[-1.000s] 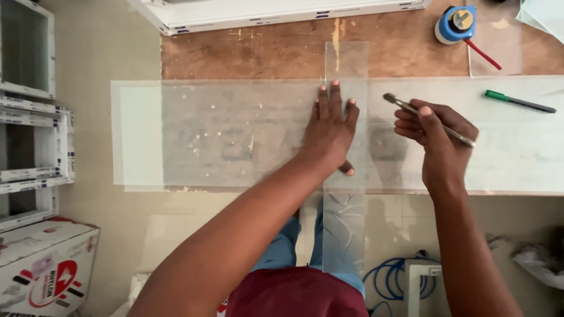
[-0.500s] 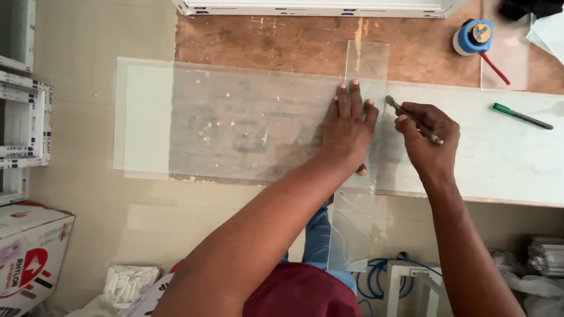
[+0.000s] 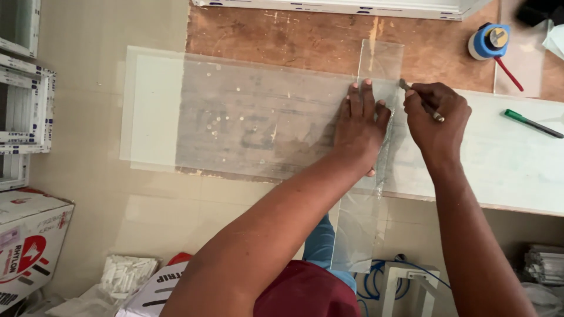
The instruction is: The person is measuring and cutting pieces of glass in a workshop.
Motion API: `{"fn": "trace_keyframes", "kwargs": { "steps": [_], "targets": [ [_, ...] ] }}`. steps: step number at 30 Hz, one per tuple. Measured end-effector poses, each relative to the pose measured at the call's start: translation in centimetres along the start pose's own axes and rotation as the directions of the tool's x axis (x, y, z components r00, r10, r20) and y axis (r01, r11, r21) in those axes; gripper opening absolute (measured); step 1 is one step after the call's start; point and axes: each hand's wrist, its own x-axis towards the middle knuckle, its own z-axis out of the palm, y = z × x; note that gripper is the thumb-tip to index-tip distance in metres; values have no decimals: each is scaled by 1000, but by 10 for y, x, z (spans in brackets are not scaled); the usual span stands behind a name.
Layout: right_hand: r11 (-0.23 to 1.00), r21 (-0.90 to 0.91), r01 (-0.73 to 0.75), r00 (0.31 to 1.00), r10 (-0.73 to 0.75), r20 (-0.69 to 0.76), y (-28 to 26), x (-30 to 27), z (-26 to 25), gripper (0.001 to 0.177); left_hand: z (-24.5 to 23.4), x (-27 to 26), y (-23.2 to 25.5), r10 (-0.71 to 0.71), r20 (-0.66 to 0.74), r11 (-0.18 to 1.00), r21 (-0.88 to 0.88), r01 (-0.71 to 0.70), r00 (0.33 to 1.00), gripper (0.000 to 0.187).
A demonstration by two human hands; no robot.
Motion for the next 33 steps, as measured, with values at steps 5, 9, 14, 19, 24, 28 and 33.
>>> {"fn": "trace_keyframes", "kwargs": {
  "steps": [5,9,14,19,24,28,33],
  "targets": [
    [1000,23,-5,999,4,32,3,0,-1,16,0,0,0,-5,30,1000,2,5,1000,139],
    [1000,-26,0,999,1,35,-3,0,-2,16,-2,0,1,-4,49,1000,14,4,999,139],
    [998,-56,31,998,-29,49,-4,1,-4,17,-2,2,2,-3,59,1000,30,2,998,140],
    [999,-36,14,999,-12,45,-2,1,-3,17,-5,1,2,-7,84,999,48,3,996,141],
    [999,-43,-9,999,11,42,-9,0,-4,17,0,0,0,12,40,999,32,-13,999,139],
    [999,-43,-7,999,9,40,-5,0,-4,17,2,-1,-1,24,8,1000,9,-24,1000,138],
    [994,-101,28,999,-25,34,-4,-1,-5,17,0,1,0,25,13,999,22,-25,1000,138]
  ]
}}
